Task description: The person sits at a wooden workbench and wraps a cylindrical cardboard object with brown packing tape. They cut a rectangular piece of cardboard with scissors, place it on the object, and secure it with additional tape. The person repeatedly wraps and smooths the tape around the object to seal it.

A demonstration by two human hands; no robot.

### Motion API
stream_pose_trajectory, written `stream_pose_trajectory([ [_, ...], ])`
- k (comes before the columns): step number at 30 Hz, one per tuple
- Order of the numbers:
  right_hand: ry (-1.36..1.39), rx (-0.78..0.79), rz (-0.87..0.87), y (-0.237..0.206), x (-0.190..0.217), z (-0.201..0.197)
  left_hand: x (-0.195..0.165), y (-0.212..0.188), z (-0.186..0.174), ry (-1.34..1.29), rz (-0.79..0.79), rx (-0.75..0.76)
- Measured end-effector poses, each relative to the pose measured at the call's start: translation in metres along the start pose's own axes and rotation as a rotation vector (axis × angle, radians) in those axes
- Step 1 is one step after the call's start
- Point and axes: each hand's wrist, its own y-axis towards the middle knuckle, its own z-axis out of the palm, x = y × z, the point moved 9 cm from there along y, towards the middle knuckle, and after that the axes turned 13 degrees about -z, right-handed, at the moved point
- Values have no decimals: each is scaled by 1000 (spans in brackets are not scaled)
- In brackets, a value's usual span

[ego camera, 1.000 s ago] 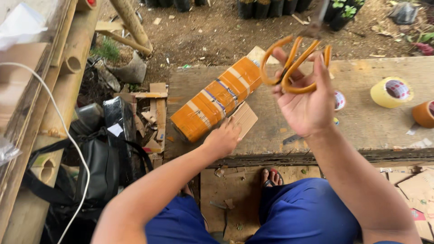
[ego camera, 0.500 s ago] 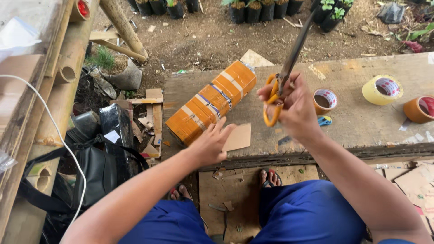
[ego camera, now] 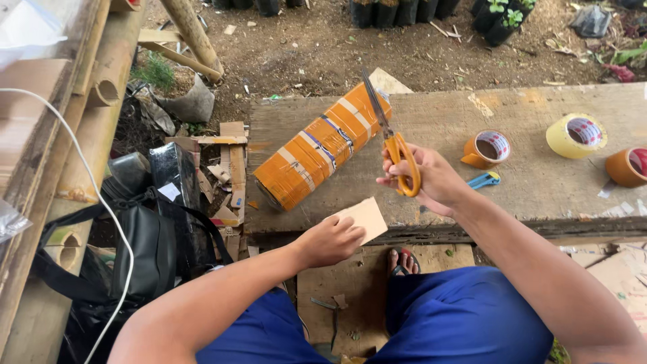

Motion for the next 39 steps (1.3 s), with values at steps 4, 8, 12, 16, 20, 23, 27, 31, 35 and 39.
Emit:
stream_pose_trajectory([
  [4, -19, -89, -63, -5, 31, -18, 50, 7, -108, -8, -131, -334],
  [8, 18, -210, -197, -14, 71, -19, 89, -18, -201, 36, -238, -584],
  [12, 195, -338, -36, -22, 46, -1, 84, -15, -223, -28, -243, -586],
  [16, -49, -256, -223, -17, 53, 11, 85, -31, -202, -86, -237, -563],
  [20, 29, -290, -662, -24, 100, -1, 161, -76, -157, -525, -687, -492],
  [23, 121, -334, -789, -34, 115, -8, 191, -92, -137, -1344, -590, -556],
  [27, -27, -300, -519, -24, 78, 8, 175, -74, -84, -1981, -984, -240],
  [31, -85, -172, -375, -13, 33, 38, 127, -36, -79, -2242, -921, -24],
  [35, -156, -62, -260, -15, 9, 59, 121, -31, -82, -2377, -915, -70],
  [39, -107, 81, -179, -19, 2, 74, 152, -51, -90, -2402, -998, -417],
])
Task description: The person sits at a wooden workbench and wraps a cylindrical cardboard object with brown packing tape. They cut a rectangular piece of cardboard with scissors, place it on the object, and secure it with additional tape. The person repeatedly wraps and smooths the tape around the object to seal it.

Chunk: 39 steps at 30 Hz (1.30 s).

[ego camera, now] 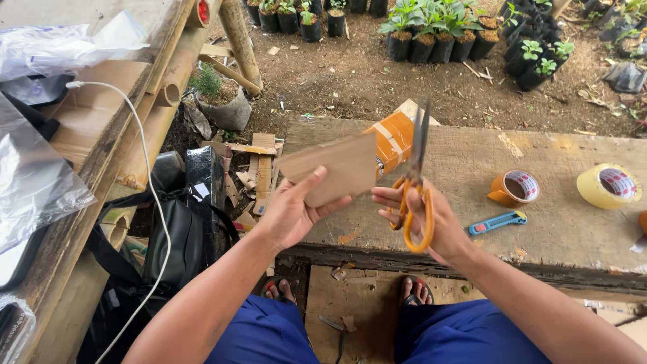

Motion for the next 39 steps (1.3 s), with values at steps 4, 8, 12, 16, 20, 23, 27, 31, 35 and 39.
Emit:
stream_pose_trajectory([
  [4, -113, 219, 62, -9, -15, 16, -17, -7, -11, -105, 97, -65],
  [8, -132, 237, 93, -13, -29, 19, -18, -8, 5, -80, 118, 64],
  [12, -368, 276, 67, -11, -25, 23, -13, -10, 14, -98, 91, 107],
  [16, -628, 371, 7, -14, -12, 37, -9, -11, 13, -100, 77, 76],
  [20, -662, 388, 4, -15, -5, 44, -5, -10, 16, -101, 57, 88],
  [23, -616, 390, -22, -14, -2, 47, -2, -9, 19, -128, 35, 109],
  [27, -551, 389, -65, -14, 3, 49, -3, -11, 21, -158, 41, 135],
  [31, -543, 381, -80, -16, 7, 52, -4, -14, 23, -169, 38, 151],
  [35, -625, 334, -67, -16, 10, 49, -4, -16, 25, -162, 31, 175],
  [39, -767, 300, -34, -15, 12, 42, -7, -17, 27, -124, 57, 192],
])
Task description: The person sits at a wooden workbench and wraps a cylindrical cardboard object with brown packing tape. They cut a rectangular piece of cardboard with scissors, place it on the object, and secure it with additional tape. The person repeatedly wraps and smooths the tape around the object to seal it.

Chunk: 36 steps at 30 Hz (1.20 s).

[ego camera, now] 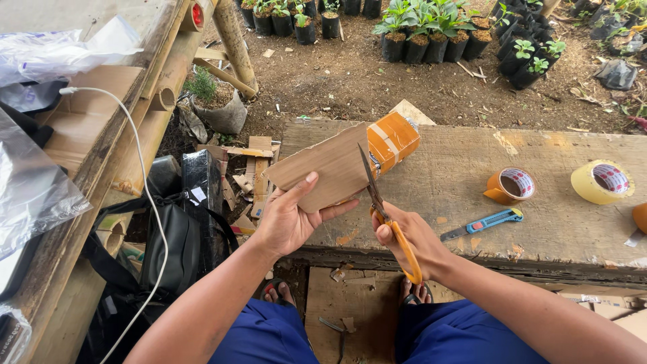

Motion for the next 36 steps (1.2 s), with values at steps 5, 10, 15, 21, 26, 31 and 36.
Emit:
stream_pose_trajectory([
  [5, -131, -47, -28, 0, 5, -5, -1, -1, 1, 12, -1, -18],
  [10, -144, -89, 45, -1, 1, -10, -3, -1, 1, 22, 14, -36],
  [15, -135, -146, -42, -1, 5, -14, -1, 1, 0, 2, 0, -39],
  [21, -99, -155, -101, -3, 8, -15, 0, 0, 0, 4, -6, -48],
  [26, -111, -165, -87, -3, 11, -20, 1, -2, 10, 78, 6, -12],
  [31, -109, -185, -103, -5, 13, -27, 16, -2, 19, 81, -77, 27],
  [36, -50, -184, -140, -9, 11, -27, 16, -1, 18, 48, -90, -13],
])
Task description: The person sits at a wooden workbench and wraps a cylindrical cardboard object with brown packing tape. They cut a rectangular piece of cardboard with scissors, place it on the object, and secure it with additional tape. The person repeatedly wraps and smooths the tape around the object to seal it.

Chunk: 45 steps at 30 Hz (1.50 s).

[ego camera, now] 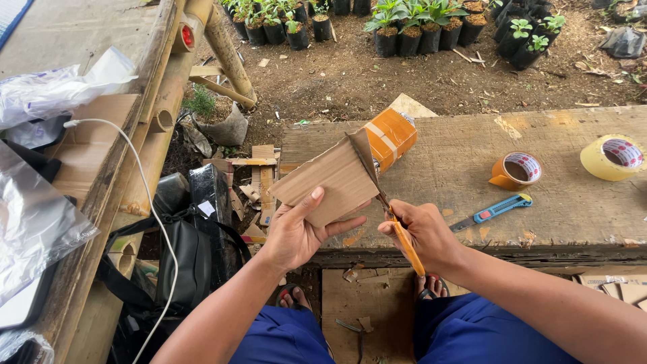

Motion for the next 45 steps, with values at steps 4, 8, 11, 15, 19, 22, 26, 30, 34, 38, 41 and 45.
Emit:
stream_pose_trajectory([
  [4, 15, -3, -16, -2, -4, 2, 2, -2, 1, -5, 11, 12],
  [8, 139, -68, -69, 0, -7, 3, -9, -5, 0, 115, 89, 65],
  [11, 110, -66, 54, -4, -22, 0, -23, -1, -26, 328, 97, -118],
  [15, 322, -19, 49, -2, -26, -1, -43, 3, -58, 686, 133, -385],
  [19, 182, 95, 178, 1, -39, 4, -45, 5, -67, 585, 191, -313],
  [22, 285, 114, 174, 6, -39, 13, -37, 8, -70, 577, 139, -322],
  [26, 459, 8, 230, 7, -43, 16, -8, 12, -62, 715, -130, -272],
  [30, 432, -105, 234, 6, -44, 7, 20, 9, -33, 939, -279, -53],
  [34, 747, -377, 203, 6, -43, -6, 15, 8, -23, 598, -257, -41],
  [38, 906, -484, 187, 7, -45, -13, 18, 15, -23, 361, -193, -59],
  [41, 810, -408, 287, 4, -52, -7, 23, 21, -30, 332, -147, -103],
  [45, 644, -227, 276, 4, -54, 5, 14, 24, -39, 288, -61, -133],
])
